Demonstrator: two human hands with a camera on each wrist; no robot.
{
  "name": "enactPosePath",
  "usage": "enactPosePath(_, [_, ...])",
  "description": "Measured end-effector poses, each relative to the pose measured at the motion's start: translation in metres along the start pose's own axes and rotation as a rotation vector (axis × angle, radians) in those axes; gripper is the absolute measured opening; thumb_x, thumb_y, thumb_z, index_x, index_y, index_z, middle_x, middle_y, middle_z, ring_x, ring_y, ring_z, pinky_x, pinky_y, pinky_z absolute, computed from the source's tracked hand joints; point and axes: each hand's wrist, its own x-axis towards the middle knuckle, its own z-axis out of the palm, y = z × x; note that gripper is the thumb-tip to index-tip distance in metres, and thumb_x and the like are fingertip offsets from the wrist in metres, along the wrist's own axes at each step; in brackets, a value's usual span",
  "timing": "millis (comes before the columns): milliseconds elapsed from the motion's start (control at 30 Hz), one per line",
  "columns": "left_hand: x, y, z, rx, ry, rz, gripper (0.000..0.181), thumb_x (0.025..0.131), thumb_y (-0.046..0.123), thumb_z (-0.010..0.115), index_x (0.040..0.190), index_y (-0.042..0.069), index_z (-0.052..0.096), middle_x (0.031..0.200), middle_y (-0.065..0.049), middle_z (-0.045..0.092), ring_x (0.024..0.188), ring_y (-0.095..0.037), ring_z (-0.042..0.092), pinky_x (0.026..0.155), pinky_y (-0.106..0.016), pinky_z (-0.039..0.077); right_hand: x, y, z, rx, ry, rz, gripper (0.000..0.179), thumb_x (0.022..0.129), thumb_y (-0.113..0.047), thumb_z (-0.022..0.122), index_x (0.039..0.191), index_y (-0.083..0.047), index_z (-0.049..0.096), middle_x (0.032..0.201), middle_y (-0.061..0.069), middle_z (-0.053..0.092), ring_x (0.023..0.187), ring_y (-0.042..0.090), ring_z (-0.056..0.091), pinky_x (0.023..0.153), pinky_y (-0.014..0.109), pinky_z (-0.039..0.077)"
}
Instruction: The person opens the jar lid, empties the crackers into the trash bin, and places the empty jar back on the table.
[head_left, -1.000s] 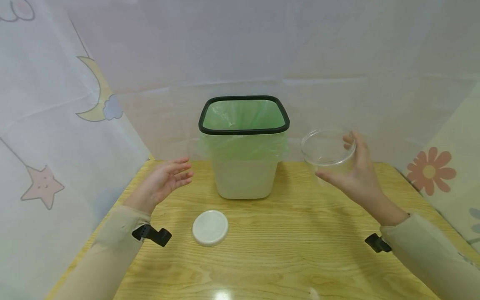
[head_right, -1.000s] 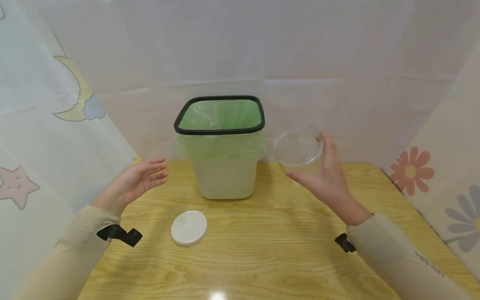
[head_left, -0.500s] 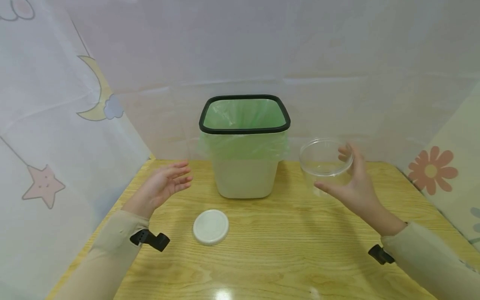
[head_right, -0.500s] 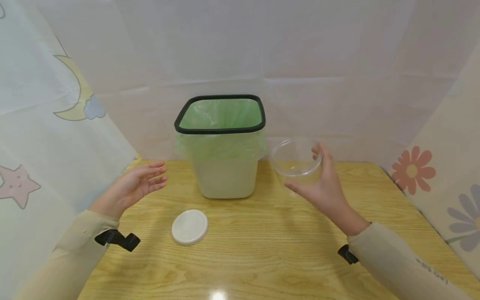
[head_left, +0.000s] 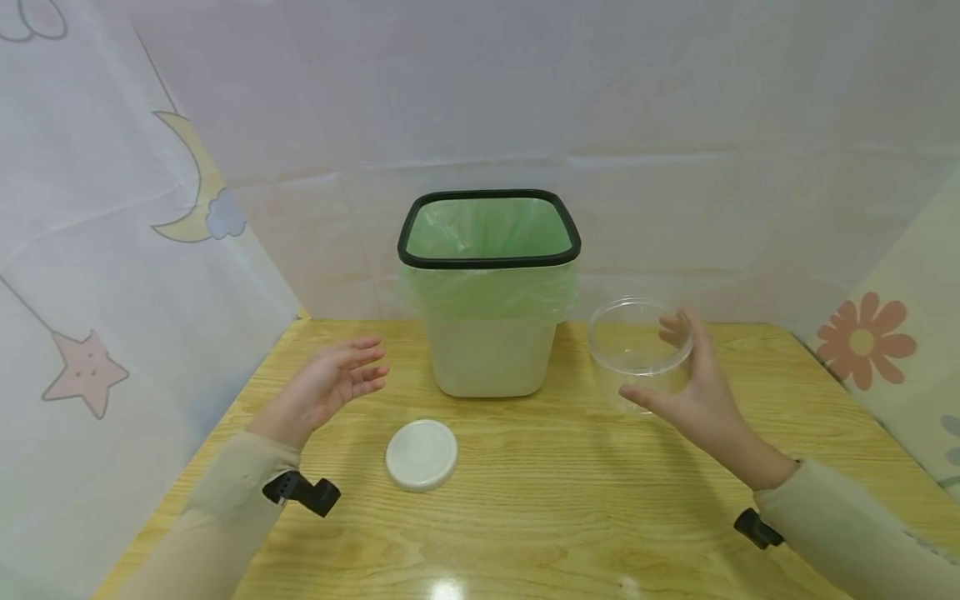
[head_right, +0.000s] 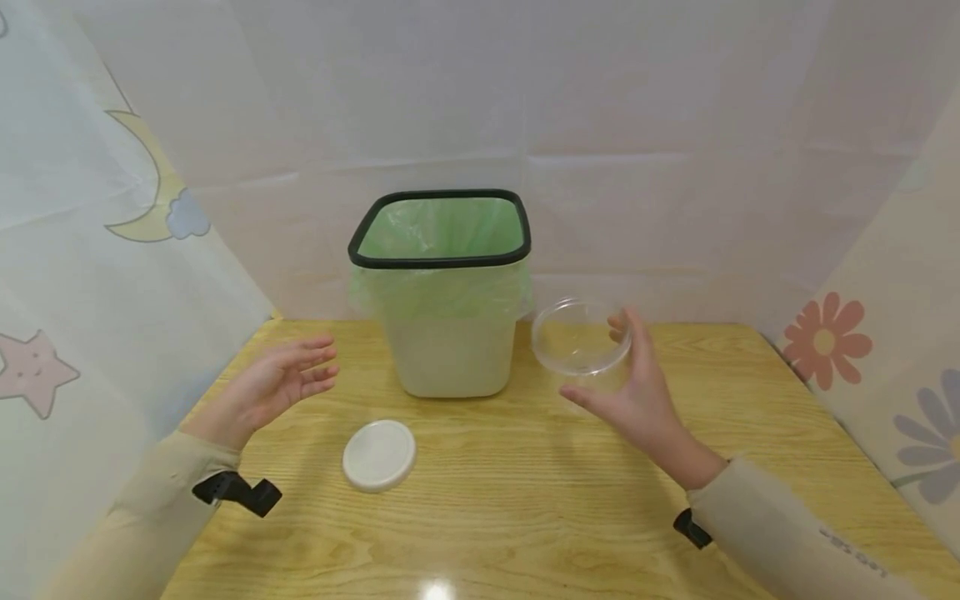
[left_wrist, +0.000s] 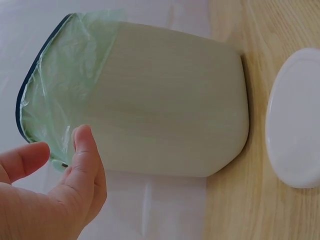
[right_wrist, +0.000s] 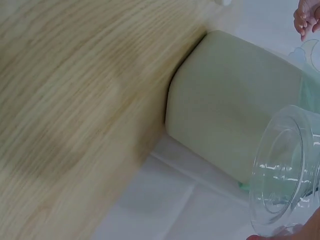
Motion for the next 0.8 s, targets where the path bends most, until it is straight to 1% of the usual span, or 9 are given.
enactPosePath(67, [0.0,-0.002,0.0,0.01,0.0,-0.004,0.055,0.103,0.005,0.042,0.149,-0.011,0.017,0.121,-0.01,0.041,0.088,-0.012,0.059,0.08,-0.023,0.053,-0.002,0.001,0.002,0.006,-0.007,0.002,0.113,0.066,0.01,0.083,0.154,-0.01,0.016,0.143,0.021,0.033,0.128,0.043,0.034,0.103,0.019,0.026])
enactPosePath(133, [0.0,-0.005,0.0,0.018,0.002,-0.007,0.054,0.103,0.005,0.042,0.148,-0.011,0.017,0.121,-0.01,0.041,0.088,-0.012,0.059,0.08,-0.023,0.053,-0.004,0.002,0.004,0.019,-0.012,0.007,0.114,0.066,0.011,0.083,0.154,-0.01,0.015,0.143,0.021,0.032,0.129,0.043,0.033,0.108,0.026,0.026])
enactPosePath(167, [0.0,-0.005,0.0,0.02,0.003,-0.009,0.054,0.103,0.005,0.042,0.148,-0.012,0.017,0.121,-0.01,0.041,0.088,-0.012,0.059,0.08,-0.023,0.053,-0.004,0.003,0.005,0.026,-0.014,0.01,0.114,0.066,0.012,0.083,0.154,-0.009,0.015,0.144,0.02,0.032,0.129,0.043,0.033,0.11,0.033,0.026])
enactPosePath(233, [-0.001,-0.007,0.0,0.02,0.007,-0.011,0.054,0.103,0.005,0.042,0.148,-0.011,0.018,0.119,-0.009,0.042,0.088,-0.012,0.059,0.08,-0.023,0.053,-0.005,0.003,0.006,0.032,-0.018,0.018,0.114,0.065,0.012,0.083,0.154,-0.008,0.015,0.144,0.019,0.032,0.13,0.043,0.032,0.111,0.038,0.026])
enactPosePath(300, [-0.001,-0.008,-0.001,0.018,0.006,-0.013,0.054,0.103,0.006,0.043,0.148,-0.011,0.018,0.118,-0.008,0.043,0.089,-0.012,0.059,0.08,-0.023,0.053,-0.006,0.004,0.007,0.039,-0.019,0.026,0.113,0.065,0.012,0.083,0.154,-0.007,0.015,0.144,0.019,0.032,0.13,0.043,0.032,0.112,0.047,0.025])
enactPosePath(400, [-0.002,-0.01,-0.001,0.015,0.004,-0.017,0.054,0.103,0.007,0.044,0.148,-0.011,0.019,0.116,-0.007,0.045,0.089,-0.013,0.059,0.08,-0.024,0.053,-0.008,0.005,0.008,0.051,-0.022,0.038,0.111,0.066,0.012,0.082,0.153,-0.007,0.016,0.144,0.017,0.032,0.13,0.041,0.032,0.112,0.044,0.025])
enactPosePath(600, [-0.003,-0.011,0.0,0.019,-0.004,-0.018,0.055,0.103,0.007,0.044,0.148,-0.011,0.019,0.119,-0.007,0.044,0.089,-0.012,0.059,0.08,-0.024,0.053,-0.011,0.008,0.011,0.08,-0.029,0.04,0.114,0.066,0.013,0.082,0.154,-0.01,0.014,0.143,0.01,0.031,0.13,0.04,0.033,0.106,0.064,0.022])
enactPosePath(700, [-0.004,-0.012,0.0,0.02,-0.006,-0.02,0.055,0.103,0.008,0.043,0.149,-0.011,0.018,0.121,-0.008,0.043,0.089,-0.012,0.059,0.08,-0.024,0.053,-0.013,0.01,0.012,0.092,-0.034,0.03,0.114,0.065,0.014,0.082,0.154,-0.01,0.014,0.142,0.008,0.031,0.129,0.042,0.032,0.103,0.068,0.022])
enactPosePath(800, [-0.004,-0.012,-0.001,0.017,-0.003,-0.022,0.055,0.103,0.008,0.043,0.149,-0.01,0.018,0.123,-0.009,0.042,0.089,-0.012,0.059,0.08,-0.024,0.053,-0.014,0.011,0.013,0.096,-0.039,0.022,0.115,0.065,0.015,0.081,0.154,-0.008,0.013,0.143,0.011,0.031,0.129,0.044,0.032,0.101,0.07,0.022])
